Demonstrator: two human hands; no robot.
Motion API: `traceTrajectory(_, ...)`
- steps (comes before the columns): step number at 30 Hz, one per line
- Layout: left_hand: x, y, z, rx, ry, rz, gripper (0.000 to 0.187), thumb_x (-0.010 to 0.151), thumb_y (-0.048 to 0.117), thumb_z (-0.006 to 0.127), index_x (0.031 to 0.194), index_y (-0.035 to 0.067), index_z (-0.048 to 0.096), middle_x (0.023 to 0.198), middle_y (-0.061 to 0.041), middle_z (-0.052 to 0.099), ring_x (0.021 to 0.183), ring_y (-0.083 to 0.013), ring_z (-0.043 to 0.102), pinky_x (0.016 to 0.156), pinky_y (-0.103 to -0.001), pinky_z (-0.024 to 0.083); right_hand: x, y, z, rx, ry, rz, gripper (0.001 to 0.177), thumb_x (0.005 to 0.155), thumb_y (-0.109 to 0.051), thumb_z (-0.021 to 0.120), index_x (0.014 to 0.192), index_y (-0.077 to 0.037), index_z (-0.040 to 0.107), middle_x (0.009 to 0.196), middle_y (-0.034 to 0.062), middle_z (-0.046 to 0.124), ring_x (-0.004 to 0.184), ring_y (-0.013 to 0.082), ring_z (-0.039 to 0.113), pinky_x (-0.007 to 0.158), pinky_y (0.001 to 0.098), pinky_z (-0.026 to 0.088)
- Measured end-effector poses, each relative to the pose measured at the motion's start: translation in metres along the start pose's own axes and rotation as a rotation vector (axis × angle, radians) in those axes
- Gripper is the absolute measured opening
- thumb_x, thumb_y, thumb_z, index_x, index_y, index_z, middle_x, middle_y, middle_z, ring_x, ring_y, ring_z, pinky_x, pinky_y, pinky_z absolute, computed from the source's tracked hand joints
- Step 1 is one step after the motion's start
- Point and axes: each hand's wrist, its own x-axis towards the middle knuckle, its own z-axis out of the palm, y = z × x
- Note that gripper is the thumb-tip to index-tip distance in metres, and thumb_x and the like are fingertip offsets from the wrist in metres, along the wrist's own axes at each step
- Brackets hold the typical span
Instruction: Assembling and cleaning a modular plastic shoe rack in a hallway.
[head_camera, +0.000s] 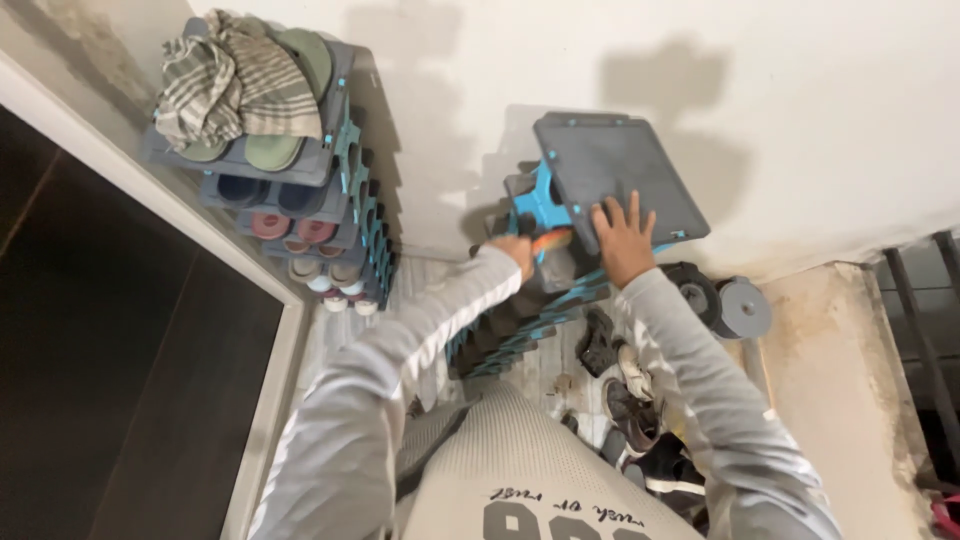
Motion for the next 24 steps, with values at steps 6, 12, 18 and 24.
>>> traceTrajectory(6,0.016,-0.018,0.041,-0.098,-0.113,-0.100,0.045,0.098,0.046,0.055,0.102,0.009,0.079,0.100,-0.022,0.076,0.096,-0.0393,0.074,0.083,-0.052,0.058,-0.004,-0.004,-0.007,0.026,0.045,-0.015,0.059,0.090,-0.005,0.057,0.148,-0.016,0.050,0.157,0.0177,0.040,0.151,0.0525,0.023,0.111,0.0789,0.022)
traceTrajectory(12,-0.011,-0.008,0.061,-0.153,-0.166,-0.125,0.055,0.102,0.053,0.045,0.105,0.010,0.078,0.105,-0.024,0.073,0.103,-0.0432,0.071,0.089,-0.052,0.056,-0.015,-0.003,-0.038,-0.022,0.114,-0.052,0.066,0.079,0.001,0.066,0.142,-0.017,0.058,0.152,0.0151,0.047,0.152,0.0428,0.030,0.117,0.0701,0.027)
traceTrajectory(18,-0.047,0.012,0.111,-0.338,-0.235,-0.136,0.054,0.101,0.055,0.042,0.119,0.015,0.075,0.115,-0.022,0.072,0.112,-0.0425,0.067,0.097,-0.050,0.051,-0.097,-0.036,0.052,0.479,0.622,0.692,0.036,0.085,-0.005,0.079,0.111,0.001,0.054,0.109,0.0213,0.058,0.101,0.0337,0.057,0.091,0.0414,0.047)
traceTrajectory(24,-0.069,0.019,0.137,-0.414,-0.327,-0.023,0.056,0.102,0.055,0.043,0.123,0.011,0.071,0.117,-0.024,0.070,0.112,-0.0432,0.065,0.097,-0.050,0.052,-0.096,-0.112,0.064,1.187,0.640,0.606,0.055,0.100,-0.029,0.066,0.139,0.005,0.047,0.117,0.0093,0.061,0.100,0.0166,0.057,0.088,0.0304,0.048)
